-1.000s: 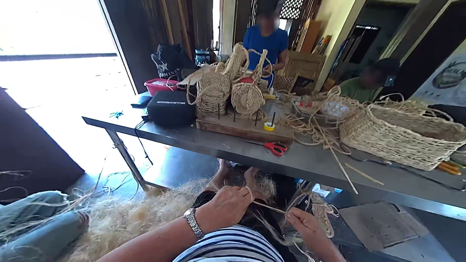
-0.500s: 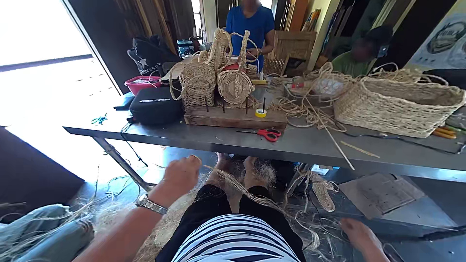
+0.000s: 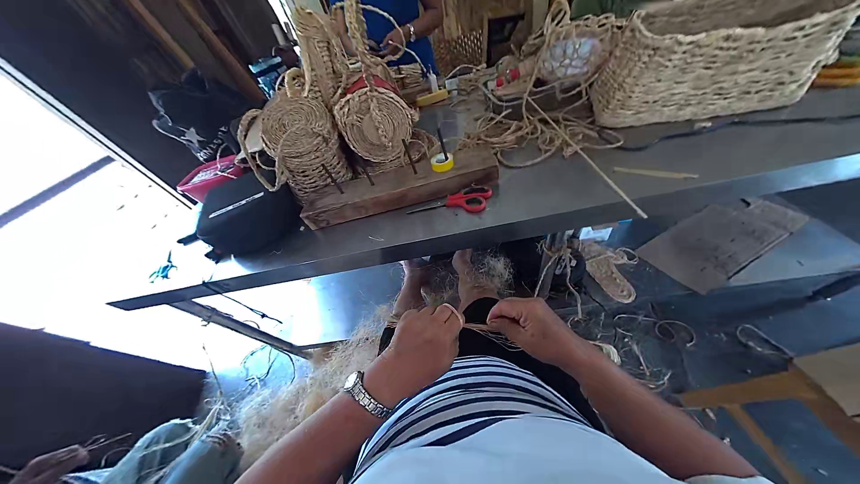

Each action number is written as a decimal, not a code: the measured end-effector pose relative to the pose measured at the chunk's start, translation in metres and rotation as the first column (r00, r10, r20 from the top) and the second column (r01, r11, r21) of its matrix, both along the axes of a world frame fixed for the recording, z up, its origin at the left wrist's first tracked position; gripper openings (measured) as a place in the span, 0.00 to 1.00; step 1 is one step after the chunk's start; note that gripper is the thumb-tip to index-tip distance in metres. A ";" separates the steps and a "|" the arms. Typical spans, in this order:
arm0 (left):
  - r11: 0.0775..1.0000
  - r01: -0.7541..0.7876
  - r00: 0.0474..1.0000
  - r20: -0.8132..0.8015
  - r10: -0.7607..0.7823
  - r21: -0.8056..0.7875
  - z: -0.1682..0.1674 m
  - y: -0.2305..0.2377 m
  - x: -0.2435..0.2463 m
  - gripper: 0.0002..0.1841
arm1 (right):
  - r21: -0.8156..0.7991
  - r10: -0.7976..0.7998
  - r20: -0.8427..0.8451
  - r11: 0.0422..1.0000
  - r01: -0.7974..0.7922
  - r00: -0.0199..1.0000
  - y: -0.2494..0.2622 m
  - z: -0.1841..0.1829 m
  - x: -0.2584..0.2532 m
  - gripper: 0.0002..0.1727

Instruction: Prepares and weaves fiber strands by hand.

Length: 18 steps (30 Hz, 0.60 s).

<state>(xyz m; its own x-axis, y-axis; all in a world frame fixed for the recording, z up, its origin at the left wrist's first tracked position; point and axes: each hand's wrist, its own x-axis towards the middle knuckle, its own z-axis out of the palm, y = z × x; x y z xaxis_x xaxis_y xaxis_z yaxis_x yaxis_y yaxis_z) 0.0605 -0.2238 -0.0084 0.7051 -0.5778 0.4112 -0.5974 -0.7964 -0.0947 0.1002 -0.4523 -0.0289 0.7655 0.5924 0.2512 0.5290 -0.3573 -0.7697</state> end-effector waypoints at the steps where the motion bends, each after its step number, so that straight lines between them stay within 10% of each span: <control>1: 1.000 0.008 1.000 0.002 -0.008 -0.006 -0.002 -0.001 0.001 0.10 | -0.023 0.021 0.004 0.999 -0.021 1.000 -0.001 0.002 -0.003 0.14; 18: 0.991 0.110 0.992 -0.057 -0.114 -0.069 0.004 -0.005 0.001 0.14 | -0.543 -0.206 0.002 0.821 0.174 0.979 -0.009 -0.023 -0.007 0.15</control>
